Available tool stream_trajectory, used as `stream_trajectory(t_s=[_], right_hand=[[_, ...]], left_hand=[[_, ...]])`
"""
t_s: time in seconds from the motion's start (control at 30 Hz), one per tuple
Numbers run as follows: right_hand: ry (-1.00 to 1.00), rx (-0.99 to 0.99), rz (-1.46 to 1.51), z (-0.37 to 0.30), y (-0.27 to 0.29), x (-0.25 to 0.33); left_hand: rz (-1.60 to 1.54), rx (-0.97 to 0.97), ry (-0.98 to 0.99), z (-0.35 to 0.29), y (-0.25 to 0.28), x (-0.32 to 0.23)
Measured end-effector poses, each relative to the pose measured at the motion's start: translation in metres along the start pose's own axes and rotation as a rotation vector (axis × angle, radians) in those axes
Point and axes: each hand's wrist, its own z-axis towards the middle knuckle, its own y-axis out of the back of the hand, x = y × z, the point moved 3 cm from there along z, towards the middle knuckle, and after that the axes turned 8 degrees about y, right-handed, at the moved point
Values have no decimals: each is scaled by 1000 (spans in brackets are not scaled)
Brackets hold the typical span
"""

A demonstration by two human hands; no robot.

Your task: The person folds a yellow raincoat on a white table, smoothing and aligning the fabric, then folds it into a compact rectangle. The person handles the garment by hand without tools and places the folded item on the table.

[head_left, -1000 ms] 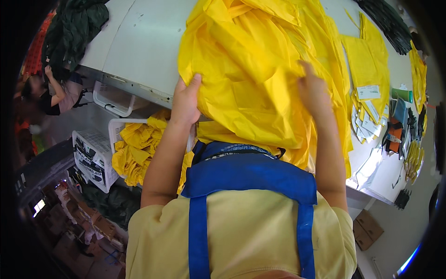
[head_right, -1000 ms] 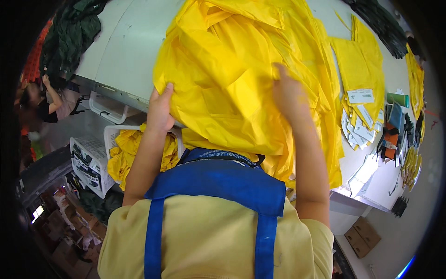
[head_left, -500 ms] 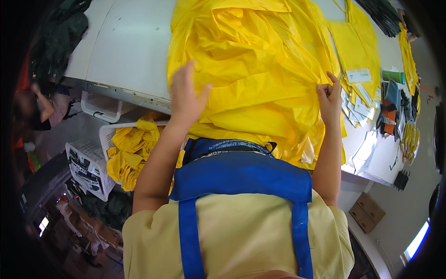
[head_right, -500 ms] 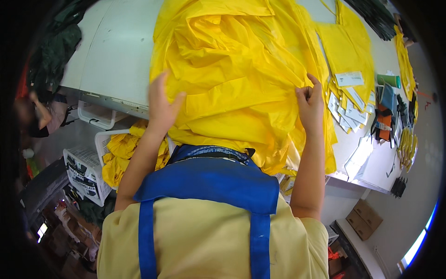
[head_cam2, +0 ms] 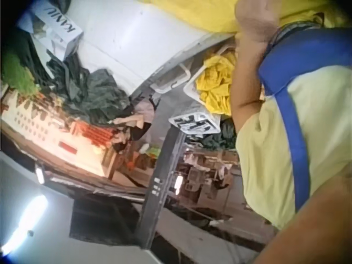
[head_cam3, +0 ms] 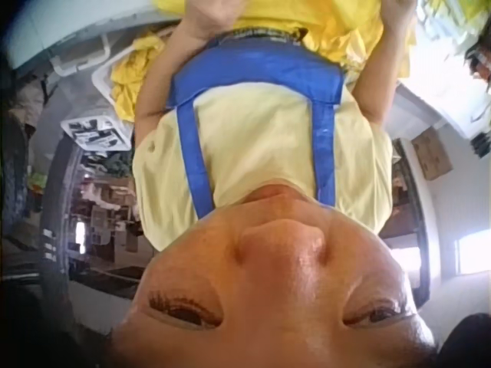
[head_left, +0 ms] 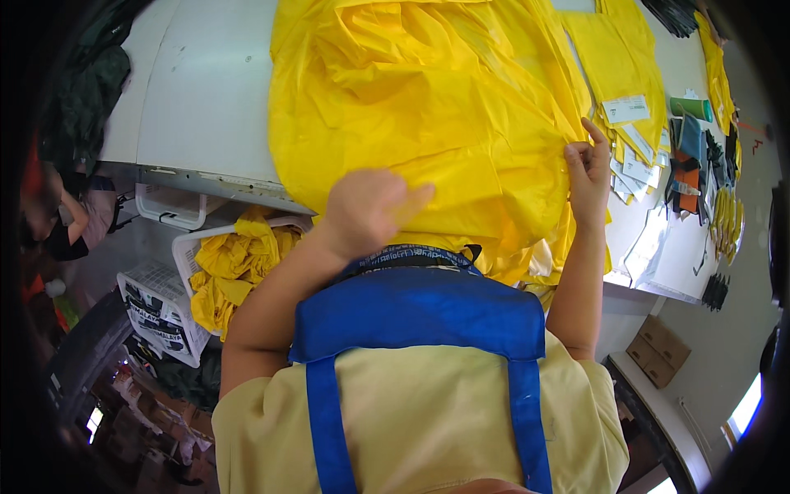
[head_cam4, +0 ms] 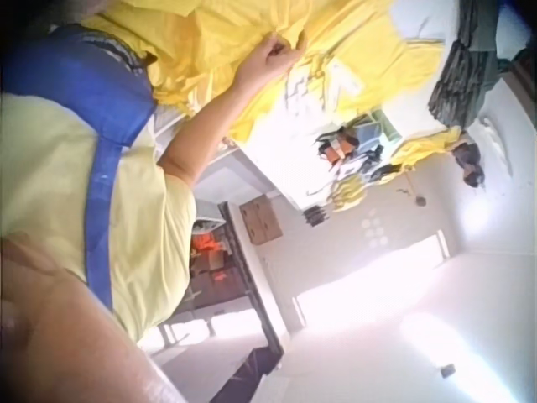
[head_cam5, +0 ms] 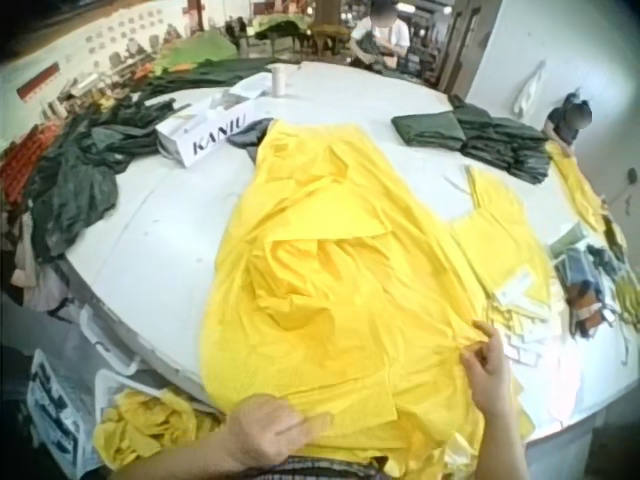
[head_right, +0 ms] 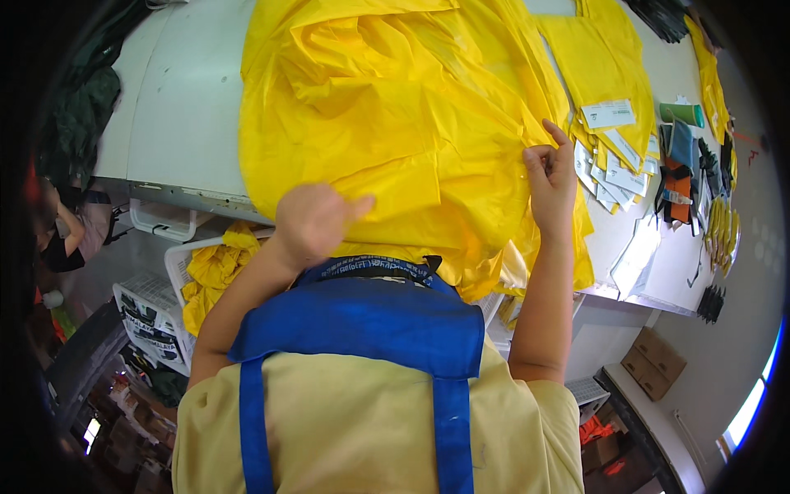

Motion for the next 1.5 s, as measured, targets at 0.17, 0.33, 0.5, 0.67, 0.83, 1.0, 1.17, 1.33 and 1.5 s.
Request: stream_trajectory(t_s=[0.17,0.33,0.5,0.67,0.83,1.0,1.17,1.33,1.5], right_hand=[[-82,23,26,-3,0,6],[-77,24,126,-1,-2,3],[-96,30,306,-3,-6,8],[16,516,332,-36,-47,57],[130,1510,436,-70,-163,95],[201,1597,383,-55,-185,102],[-74,1411,481,3,-133,49],[176,103,-578,137,-45,-71],[-304,31,-861,180,28,-161]], left_hand=[[-42,-61,-120,-28,-2,-18],[-76,-106,-97,-41,-9,-17],[-166,142,-5,-45,-15,-11],[-521,236,537,-31,-24,39],[216,-129,331,117,2,71],[496,393,646,164,-53,171],[331,-25,708,111,18,257],[401,84,904,79,36,245],[295,240,768,124,4,240]])
